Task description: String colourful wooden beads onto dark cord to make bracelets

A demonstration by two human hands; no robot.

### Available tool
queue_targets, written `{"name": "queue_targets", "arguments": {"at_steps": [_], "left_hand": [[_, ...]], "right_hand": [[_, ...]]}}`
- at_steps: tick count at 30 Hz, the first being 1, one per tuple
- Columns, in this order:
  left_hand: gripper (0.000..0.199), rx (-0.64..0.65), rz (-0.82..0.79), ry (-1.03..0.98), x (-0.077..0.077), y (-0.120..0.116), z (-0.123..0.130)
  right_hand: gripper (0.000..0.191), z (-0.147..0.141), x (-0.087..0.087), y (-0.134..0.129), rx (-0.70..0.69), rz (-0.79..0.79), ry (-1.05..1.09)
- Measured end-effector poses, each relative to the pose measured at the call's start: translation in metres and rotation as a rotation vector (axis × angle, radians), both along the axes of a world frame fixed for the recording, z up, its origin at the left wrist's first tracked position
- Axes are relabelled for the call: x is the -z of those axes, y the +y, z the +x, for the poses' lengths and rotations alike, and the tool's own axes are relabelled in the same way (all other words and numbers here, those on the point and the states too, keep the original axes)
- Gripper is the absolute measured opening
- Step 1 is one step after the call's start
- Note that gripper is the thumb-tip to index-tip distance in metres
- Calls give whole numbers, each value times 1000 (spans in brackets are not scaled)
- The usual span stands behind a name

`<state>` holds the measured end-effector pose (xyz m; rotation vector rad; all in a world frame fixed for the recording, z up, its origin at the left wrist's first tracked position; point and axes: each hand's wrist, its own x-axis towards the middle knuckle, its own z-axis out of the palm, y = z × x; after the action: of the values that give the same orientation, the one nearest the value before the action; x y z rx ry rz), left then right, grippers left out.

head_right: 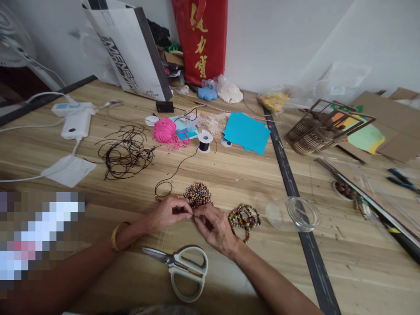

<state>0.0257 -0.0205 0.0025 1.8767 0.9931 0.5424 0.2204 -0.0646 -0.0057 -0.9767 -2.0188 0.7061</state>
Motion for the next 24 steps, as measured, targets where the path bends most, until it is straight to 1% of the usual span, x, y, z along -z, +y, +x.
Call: {"name": "queue_targets", "arguments": {"at_steps": [11, 18, 24], "left_hand": [[6, -8, 2, -11, 4, 0, 0], [6, -14, -11, -3, 1, 0, 1], [7, -7, -11, -1, 2, 0, 1]], "right_hand": [[11, 0, 1, 0, -7, -5, 3], [11, 0, 2, 1, -17, 6, -15], [11, 0, 2, 1, -15, 0, 6]]}}
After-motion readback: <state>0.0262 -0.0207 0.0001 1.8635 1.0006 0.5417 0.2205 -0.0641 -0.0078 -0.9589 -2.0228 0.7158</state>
